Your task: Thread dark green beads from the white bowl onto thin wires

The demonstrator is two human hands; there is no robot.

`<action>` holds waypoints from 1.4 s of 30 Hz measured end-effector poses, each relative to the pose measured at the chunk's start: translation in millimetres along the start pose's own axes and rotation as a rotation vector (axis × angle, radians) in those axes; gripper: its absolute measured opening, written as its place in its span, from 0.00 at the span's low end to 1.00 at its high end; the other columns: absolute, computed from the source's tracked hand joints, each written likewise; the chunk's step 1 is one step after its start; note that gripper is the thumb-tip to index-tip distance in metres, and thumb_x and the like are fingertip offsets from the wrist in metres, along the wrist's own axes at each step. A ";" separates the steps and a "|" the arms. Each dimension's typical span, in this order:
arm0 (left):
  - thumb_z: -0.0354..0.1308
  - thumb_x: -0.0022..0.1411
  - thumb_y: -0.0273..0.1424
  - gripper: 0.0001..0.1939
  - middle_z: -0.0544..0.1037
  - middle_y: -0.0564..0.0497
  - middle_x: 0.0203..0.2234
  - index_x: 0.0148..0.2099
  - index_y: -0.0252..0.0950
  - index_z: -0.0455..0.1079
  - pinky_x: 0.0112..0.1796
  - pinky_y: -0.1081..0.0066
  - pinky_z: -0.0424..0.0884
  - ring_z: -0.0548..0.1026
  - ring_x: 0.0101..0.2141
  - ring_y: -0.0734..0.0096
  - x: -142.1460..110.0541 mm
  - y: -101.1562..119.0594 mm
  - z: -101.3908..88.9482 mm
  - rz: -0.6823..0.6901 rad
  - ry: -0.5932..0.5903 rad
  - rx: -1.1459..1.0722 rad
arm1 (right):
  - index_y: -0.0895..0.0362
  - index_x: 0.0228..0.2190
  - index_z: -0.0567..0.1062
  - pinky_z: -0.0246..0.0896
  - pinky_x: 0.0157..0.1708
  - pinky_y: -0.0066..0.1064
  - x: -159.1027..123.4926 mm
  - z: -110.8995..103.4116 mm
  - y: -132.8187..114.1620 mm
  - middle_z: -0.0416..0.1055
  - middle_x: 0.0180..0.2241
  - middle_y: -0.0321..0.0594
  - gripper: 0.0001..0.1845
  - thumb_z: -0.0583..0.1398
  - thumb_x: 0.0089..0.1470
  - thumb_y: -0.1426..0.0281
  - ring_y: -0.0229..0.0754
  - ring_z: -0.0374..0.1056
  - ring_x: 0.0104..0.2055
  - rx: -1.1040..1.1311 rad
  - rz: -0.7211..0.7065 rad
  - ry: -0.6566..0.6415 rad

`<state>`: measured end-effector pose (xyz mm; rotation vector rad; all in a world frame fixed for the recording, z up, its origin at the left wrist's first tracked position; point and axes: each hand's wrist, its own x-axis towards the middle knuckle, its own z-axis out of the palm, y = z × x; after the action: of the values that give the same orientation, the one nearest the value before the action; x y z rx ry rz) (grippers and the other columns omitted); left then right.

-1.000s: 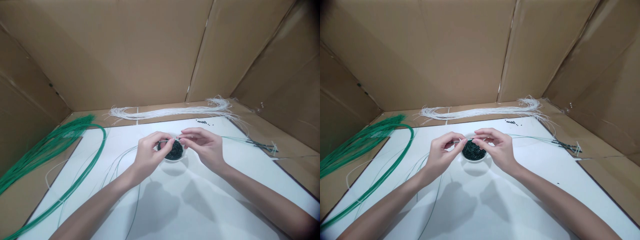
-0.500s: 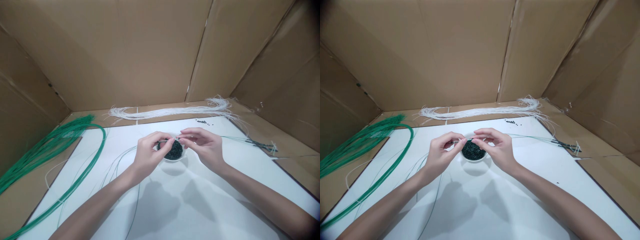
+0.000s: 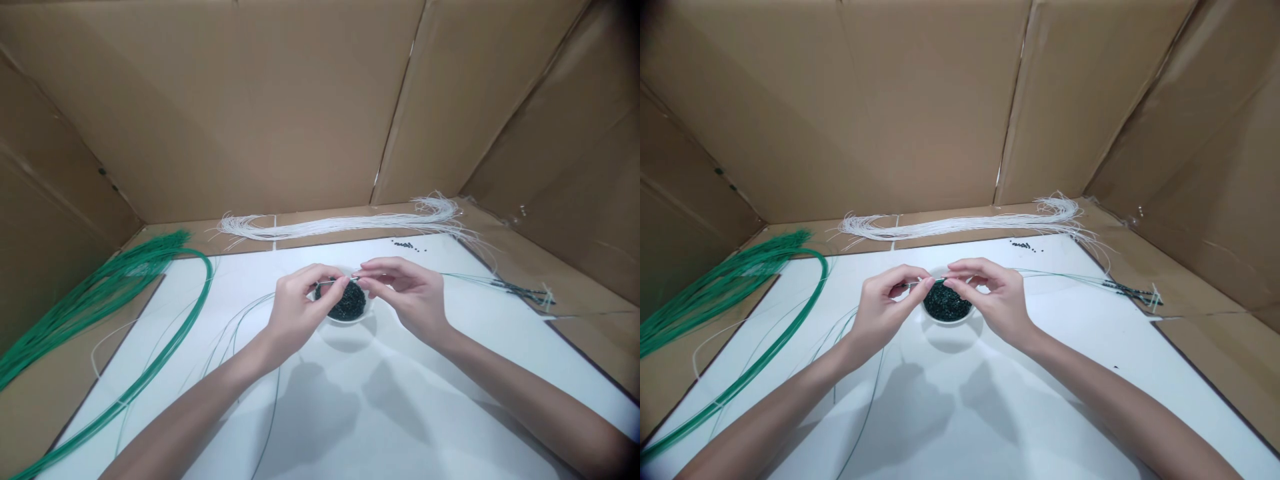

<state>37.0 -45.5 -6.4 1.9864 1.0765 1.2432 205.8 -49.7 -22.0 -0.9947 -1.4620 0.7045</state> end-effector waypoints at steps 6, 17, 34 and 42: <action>0.53 0.57 0.32 0.08 0.75 0.53 0.26 0.30 0.35 0.70 0.26 0.78 0.62 0.67 0.24 0.79 0.3 0.1 -0.5 0.008 -0.003 0.007 | 0.55 0.29 0.75 0.67 0.25 0.27 -0.7 0.0 0.7 0.74 0.28 0.37 0.08 0.64 0.41 0.71 0.38 0.71 0.29 0.020 -0.006 0.001; 0.52 0.57 0.31 0.07 0.74 0.53 0.24 0.30 0.36 0.70 0.28 0.77 0.62 0.66 0.24 0.78 0.3 -1.5 -1.0 0.049 -0.023 0.080 | 0.55 0.29 0.74 0.68 0.25 0.28 0.7 0.4 -1.6 0.75 0.28 0.38 0.07 0.63 0.43 0.69 0.39 0.72 0.28 -0.077 -0.051 -0.018; 0.54 0.51 0.27 0.04 0.70 0.55 0.22 0.30 0.35 0.69 0.24 0.79 0.58 0.62 0.22 0.80 7.4 -16.6 0.4 -0.053 -0.143 0.038 | 0.56 0.26 0.72 0.60 0.25 0.27 11.6 -7.0 -0.2 0.70 0.26 0.38 0.06 0.56 0.52 0.69 0.36 0.64 0.28 -0.275 -0.124 -0.365; 0.54 0.51 0.29 0.03 0.67 0.56 0.23 0.31 0.35 0.66 0.23 0.79 0.57 0.58 0.21 0.80 7.5 -17.0 1.3 -0.101 -0.126 0.040 | 0.57 0.27 0.69 0.63 0.28 0.27 14.4 -4.9 4.8 0.67 0.28 0.39 0.08 0.53 0.53 0.66 0.36 0.63 0.30 -0.249 -0.066 -0.366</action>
<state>34.4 -30.3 -16.7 1.9849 1.1321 1.0375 212.0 -35.3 -18.7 -1.0369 -1.9297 0.6923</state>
